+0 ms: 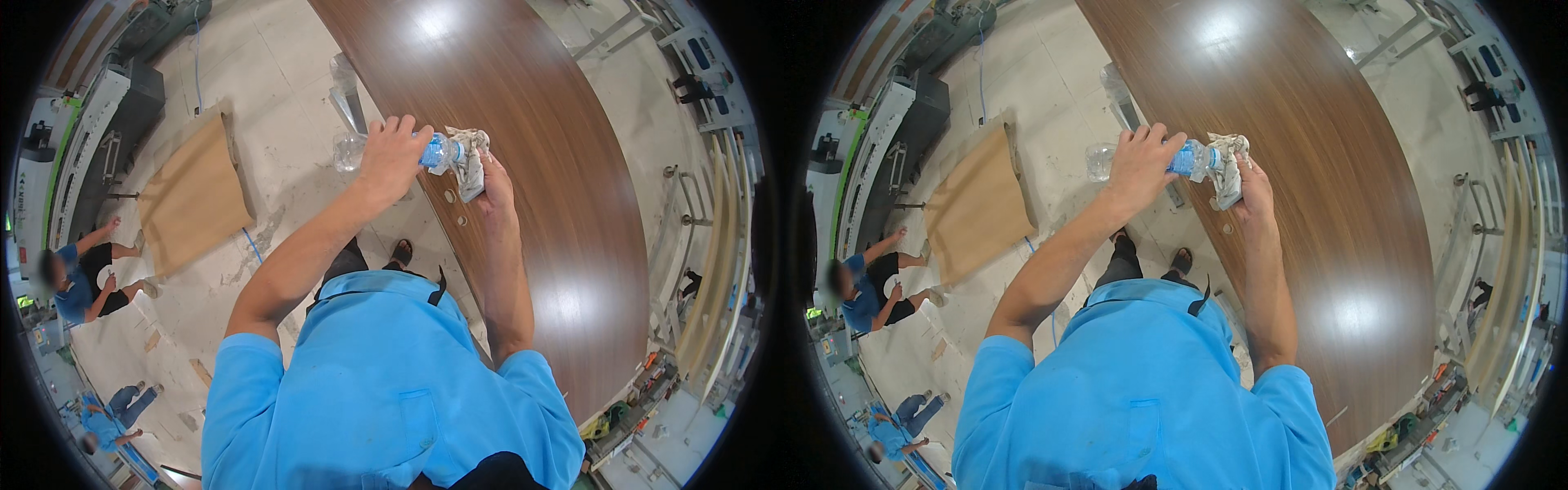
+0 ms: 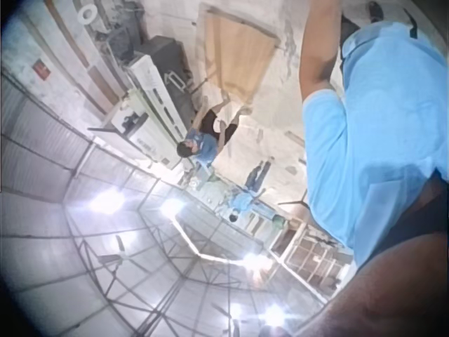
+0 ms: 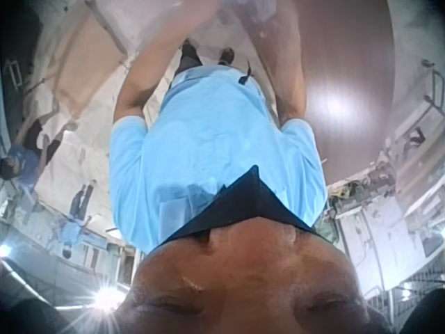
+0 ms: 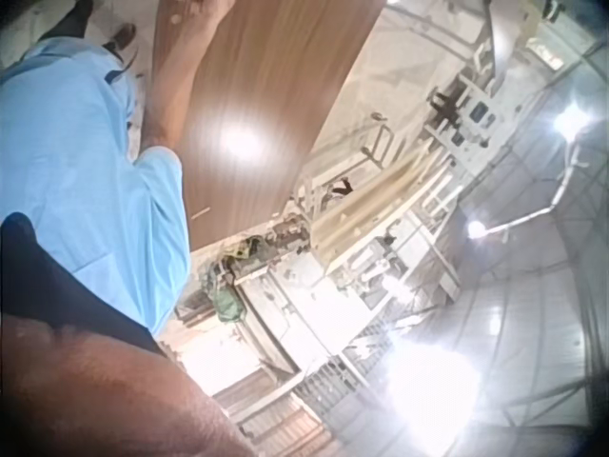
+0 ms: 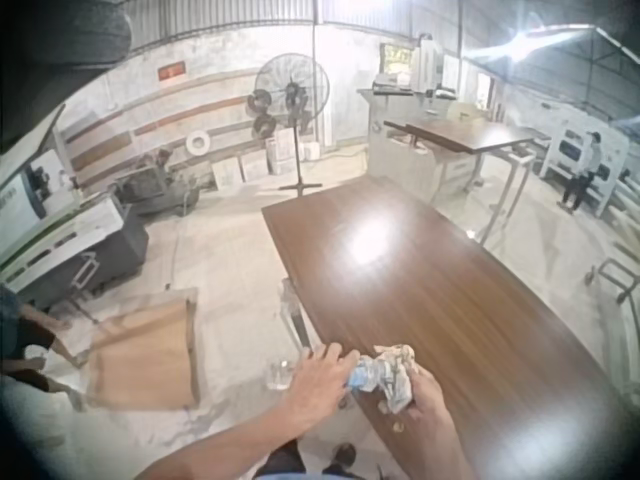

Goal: The person pours water from a plastic bottle onto a wooden surface and wipes it with a white cloth. They repeat this process across different areas of the surface.

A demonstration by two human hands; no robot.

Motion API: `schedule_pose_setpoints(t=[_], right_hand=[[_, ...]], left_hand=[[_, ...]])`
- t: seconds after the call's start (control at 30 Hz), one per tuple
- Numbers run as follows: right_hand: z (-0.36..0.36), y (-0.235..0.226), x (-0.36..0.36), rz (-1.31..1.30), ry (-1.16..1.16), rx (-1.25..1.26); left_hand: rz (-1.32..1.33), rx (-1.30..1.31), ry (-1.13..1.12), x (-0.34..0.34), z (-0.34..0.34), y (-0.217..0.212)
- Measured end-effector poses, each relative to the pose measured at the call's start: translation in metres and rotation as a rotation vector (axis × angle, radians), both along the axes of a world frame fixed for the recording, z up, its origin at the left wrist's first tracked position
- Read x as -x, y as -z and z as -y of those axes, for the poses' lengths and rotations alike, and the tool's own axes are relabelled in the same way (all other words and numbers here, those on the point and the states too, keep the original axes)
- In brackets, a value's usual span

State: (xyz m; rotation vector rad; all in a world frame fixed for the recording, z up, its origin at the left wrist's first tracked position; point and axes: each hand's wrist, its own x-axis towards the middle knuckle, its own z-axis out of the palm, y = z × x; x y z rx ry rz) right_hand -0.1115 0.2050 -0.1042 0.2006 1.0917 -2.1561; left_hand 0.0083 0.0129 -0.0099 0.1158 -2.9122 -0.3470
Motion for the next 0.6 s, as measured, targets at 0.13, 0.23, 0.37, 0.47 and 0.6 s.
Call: schedule_pose_setpoints(t=[0.13, 0.23, 0.37, 0.47, 0.6], right_hand=[[-0.004, 0.006, 0.003, -0.029, -0.007, -0.012], [-0.01, 0.014, 0.011, -0.086, -0.057, -0.065], [-0.028, 0.028, 0.027, -0.116, -0.261, 0.002], [-0.038, 0.05, 0.047, -0.053, -0.239, -0.053], [-0.042, 0.073, 0.068, 0.09, -0.118, -0.17]], left_hand=[[-0.089, 0.025, 0.008, 0.002, 0.0, 0.011], [-0.154, -0.065, 0.001, 0.005, -0.004, 0.023], [-0.255, -0.072, -0.051, 0.003, -0.018, 0.02], [-0.102, 0.248, -0.077, 0.002, -0.032, 0.013], [-0.085, 0.265, -0.094, 0.0, -0.044, 0.007]])
